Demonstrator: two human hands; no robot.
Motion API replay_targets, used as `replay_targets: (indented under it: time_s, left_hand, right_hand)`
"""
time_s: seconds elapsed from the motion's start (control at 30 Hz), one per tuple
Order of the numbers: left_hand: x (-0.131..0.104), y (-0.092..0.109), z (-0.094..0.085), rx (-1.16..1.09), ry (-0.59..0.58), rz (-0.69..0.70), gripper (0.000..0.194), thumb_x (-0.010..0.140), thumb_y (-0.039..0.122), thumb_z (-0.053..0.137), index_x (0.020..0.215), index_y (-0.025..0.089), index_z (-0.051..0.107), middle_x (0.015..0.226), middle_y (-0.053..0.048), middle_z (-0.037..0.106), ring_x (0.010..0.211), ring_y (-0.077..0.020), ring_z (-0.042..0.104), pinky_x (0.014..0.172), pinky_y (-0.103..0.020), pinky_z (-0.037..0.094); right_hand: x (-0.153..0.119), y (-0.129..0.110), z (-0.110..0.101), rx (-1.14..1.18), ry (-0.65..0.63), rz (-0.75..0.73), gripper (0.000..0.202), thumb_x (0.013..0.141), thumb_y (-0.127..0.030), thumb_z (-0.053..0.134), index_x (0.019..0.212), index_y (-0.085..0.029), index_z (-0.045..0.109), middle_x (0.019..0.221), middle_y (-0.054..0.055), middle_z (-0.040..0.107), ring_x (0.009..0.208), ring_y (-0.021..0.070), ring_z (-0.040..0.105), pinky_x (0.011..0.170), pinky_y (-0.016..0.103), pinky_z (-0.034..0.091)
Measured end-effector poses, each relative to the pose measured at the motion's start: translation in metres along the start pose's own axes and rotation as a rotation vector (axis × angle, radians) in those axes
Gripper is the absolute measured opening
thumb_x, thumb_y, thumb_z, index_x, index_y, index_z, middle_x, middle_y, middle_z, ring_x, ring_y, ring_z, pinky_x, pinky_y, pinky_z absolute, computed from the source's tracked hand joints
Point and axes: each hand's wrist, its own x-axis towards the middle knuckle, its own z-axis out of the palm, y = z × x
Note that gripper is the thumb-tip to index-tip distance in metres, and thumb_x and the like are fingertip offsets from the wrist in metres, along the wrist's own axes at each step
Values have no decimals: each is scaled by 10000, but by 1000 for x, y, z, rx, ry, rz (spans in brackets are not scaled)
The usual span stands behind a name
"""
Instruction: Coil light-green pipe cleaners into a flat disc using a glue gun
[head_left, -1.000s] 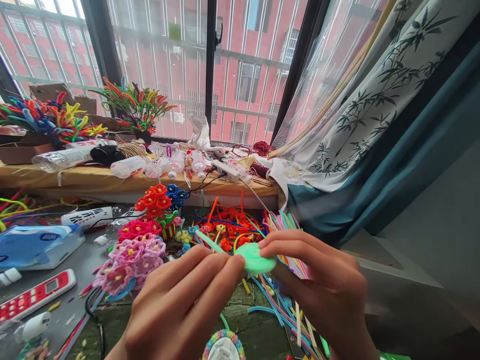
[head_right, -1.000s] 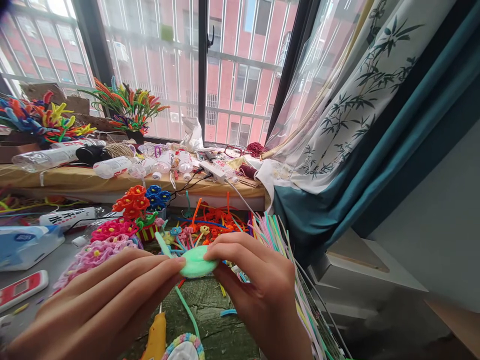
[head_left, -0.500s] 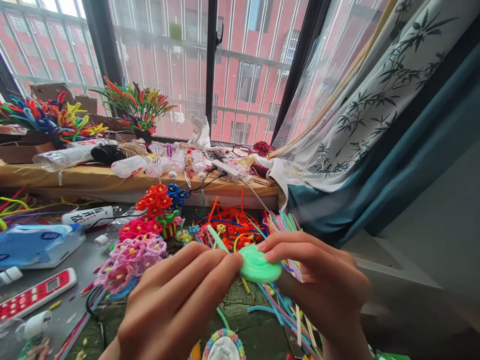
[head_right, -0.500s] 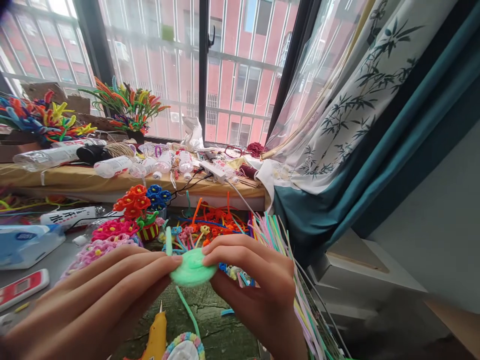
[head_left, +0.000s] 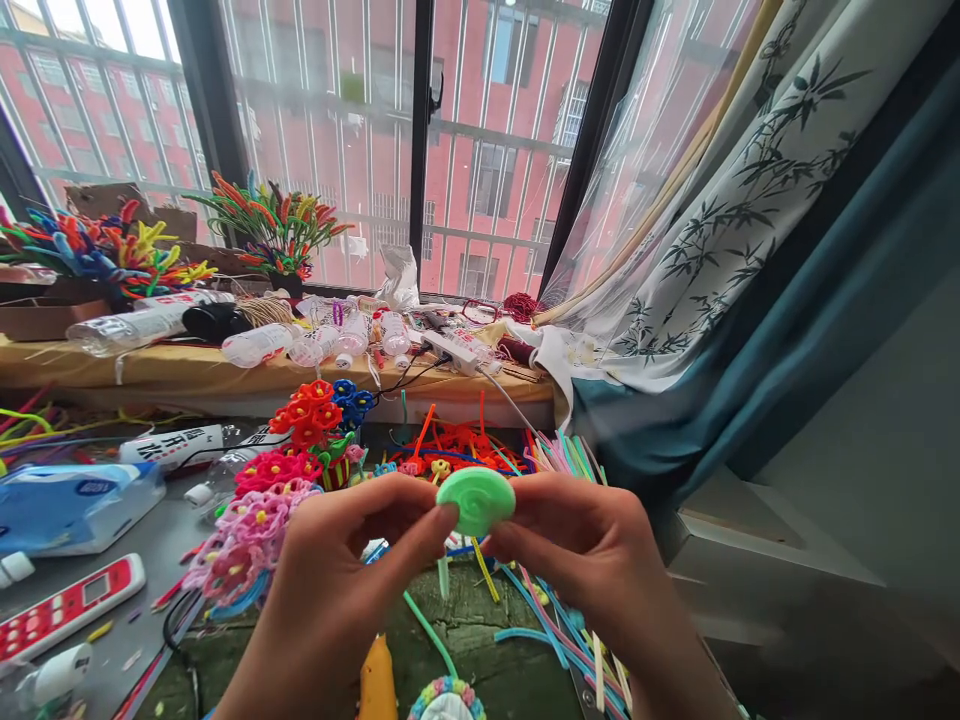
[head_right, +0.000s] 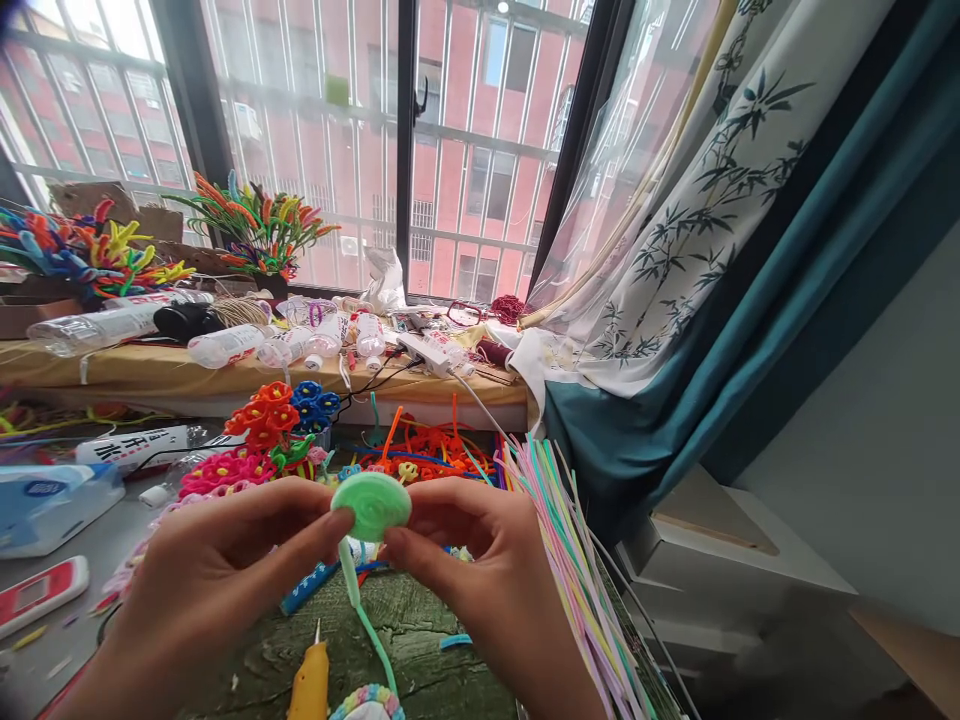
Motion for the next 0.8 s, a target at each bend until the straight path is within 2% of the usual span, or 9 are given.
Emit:
replay_targets:
  time_s: [0.13,0.3,0.43,0.57,0.73,0.8]
  left_hand:
    - [2,4,4,-114,-14,-128,212,717,387,798,651,196,737,571,36,650,542,-88,545,512,-165,405]
    - [5,4,8,-207,-70,-220,284,737,445,786,692,178,699,503,54,570,451,-59,425,424,-160,280]
    - [7,1,12,-278,-104,-218,306,761,462,778,742,183,655,499,52,586,443,-65,442,424,-153,293]
    - [9,-3,14,-315,-97,-216,308,720,432,836,771,170,683,532,48,605,478,-66,469,460,-146,327]
    - [9,-8,11,-295,-74,-159,236,763,397,811,803,180,727,581,45,615,520,-67,465,463,-149,307]
    - [11,-10,7,-275,-102,-155,227,765,391,806,802,182,724,621,32,635,559,-87,510,481,-156,344]
  right_hand:
    - [3,4,4,88,29,72,128,712,-247,931,799,-234,838,705,-12,802,613,120,734,608,151,602]
    - [8,8,8,192,20,58,128,769,-322,895,802,-211,841,661,17,802,592,134,752,586,166,616]
    - [12,6,8,234,24,70,179,708,-331,936,755,-194,830,640,22,800,571,131,758,569,156,619]
    - [14,9,5,259,53,90,199,697,-318,946,739,-183,807,665,21,804,578,135,766,599,176,635]
    - [20,20,4,290,-23,178,247,691,-326,951,716,-168,763,690,28,804,576,136,765,574,182,622]
    - [22,22,4,299,-49,196,285,662,-345,961,694,-158,748,669,32,792,555,145,756,544,190,605]
